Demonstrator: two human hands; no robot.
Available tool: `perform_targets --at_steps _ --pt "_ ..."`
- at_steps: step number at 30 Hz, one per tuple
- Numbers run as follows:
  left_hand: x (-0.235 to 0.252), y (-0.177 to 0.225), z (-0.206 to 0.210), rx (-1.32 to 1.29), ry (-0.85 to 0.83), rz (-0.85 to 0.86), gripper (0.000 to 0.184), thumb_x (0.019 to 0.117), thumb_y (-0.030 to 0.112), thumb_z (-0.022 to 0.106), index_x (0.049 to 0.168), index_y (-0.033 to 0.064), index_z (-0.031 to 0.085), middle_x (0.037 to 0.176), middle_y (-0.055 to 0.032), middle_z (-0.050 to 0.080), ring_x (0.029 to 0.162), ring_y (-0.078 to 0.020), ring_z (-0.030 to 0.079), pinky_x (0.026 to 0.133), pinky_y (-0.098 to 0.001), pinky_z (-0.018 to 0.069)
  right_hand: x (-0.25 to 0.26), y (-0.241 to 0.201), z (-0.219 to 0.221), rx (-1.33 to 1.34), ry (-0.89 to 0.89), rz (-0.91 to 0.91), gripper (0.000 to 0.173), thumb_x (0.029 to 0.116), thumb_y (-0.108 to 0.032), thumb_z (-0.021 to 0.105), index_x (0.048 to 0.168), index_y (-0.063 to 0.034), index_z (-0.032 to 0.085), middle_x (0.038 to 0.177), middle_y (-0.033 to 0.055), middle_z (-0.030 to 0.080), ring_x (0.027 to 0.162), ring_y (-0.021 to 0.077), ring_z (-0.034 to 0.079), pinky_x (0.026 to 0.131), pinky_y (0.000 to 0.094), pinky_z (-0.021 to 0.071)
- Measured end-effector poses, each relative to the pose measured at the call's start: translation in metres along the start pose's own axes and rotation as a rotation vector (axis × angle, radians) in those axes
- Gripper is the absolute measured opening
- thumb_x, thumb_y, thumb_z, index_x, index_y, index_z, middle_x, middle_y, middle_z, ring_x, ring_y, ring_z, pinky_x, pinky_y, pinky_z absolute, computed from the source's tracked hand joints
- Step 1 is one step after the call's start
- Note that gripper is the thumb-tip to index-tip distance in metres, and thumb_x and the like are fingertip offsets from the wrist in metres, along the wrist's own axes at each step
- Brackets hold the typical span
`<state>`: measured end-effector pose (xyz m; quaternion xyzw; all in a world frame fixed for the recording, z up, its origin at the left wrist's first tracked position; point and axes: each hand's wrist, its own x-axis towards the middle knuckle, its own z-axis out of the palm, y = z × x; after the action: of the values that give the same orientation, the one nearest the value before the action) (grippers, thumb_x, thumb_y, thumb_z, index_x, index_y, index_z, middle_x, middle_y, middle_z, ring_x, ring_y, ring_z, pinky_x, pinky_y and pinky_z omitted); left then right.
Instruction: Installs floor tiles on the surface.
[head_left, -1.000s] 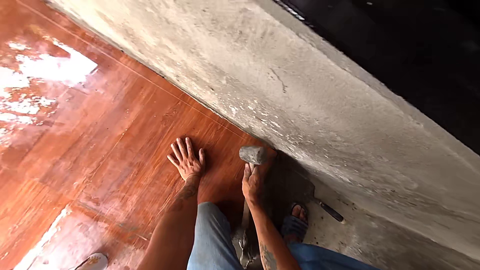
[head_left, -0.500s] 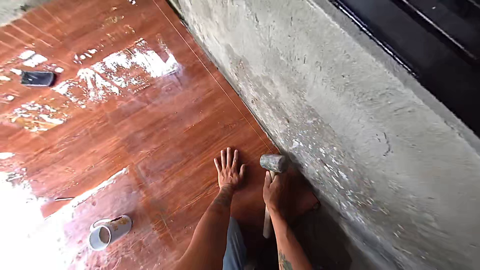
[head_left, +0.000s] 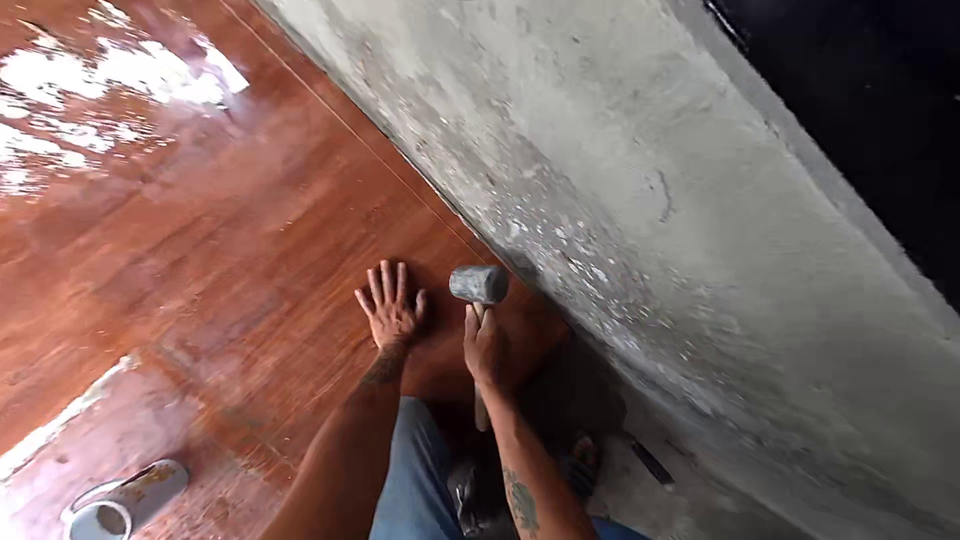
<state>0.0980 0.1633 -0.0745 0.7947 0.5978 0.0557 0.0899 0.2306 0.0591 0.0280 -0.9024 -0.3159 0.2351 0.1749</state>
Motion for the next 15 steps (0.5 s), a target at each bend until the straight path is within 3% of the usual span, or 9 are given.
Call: perform_targets --at_steps 5,9,12,15 --pt "0.0 -0.002 0.007 0.027 -0.011 -0.012 0.074 0.0995 0.067 0.02 0.164 0.0314 0.024 0.173 -0.0026 0.012 0.16 -0.0314 0.008 0.12 -0.0702 0.0062 -0.045 0.054 0.024 0.087 0.19 0.039 0.043 0.1055 -0.037 0.054 0.114 0.0034 0.067 0.084 0.0142 0.072 0.076 0.0269 0.073 0.071 0.0465 0.0601" --pt "0.0 -0.003 0.007 0.013 -0.004 -0.012 0.074 0.0994 0.067 0.019 0.164 0.0321 0.024 0.174 -0.002 0.012 0.16 -0.0303 0.007 0.121 -0.0685 0.0055 -0.065 0.064 0.024 0.058 0.285 0.076 0.042 0.1049 -0.035 0.055 0.116 0.0037 0.068 0.085 0.0136 0.074 0.078 0.0266 0.075 0.071 0.0462 0.0613" --pt "-0.001 -0.002 0.006 0.003 -0.025 -0.022 0.073 0.0991 0.068 0.02 0.164 0.0343 0.021 0.174 -0.0006 0.009 0.16 -0.0288 0.005 0.121 -0.0695 0.0051 -0.061 0.074 0.027 0.02 0.211 0.16 0.046 0.1051 -0.039 0.054 0.118 0.0031 0.068 0.082 0.0146 0.073 0.077 0.03 0.074 0.07 0.0492 0.0606" --pt "-0.001 -0.004 0.005 0.003 -0.03 -0.016 0.074 0.0991 0.068 0.02 0.165 0.0334 0.02 0.174 -0.0021 0.008 0.16 -0.0299 0.004 0.12 -0.071 0.0054 -0.057 0.068 0.01 0.012 0.106 0.238 0.051 0.1064 -0.045 0.051 0.121 0.0007 0.067 0.092 0.016 0.074 0.086 0.0313 0.074 0.077 0.0512 0.0598"
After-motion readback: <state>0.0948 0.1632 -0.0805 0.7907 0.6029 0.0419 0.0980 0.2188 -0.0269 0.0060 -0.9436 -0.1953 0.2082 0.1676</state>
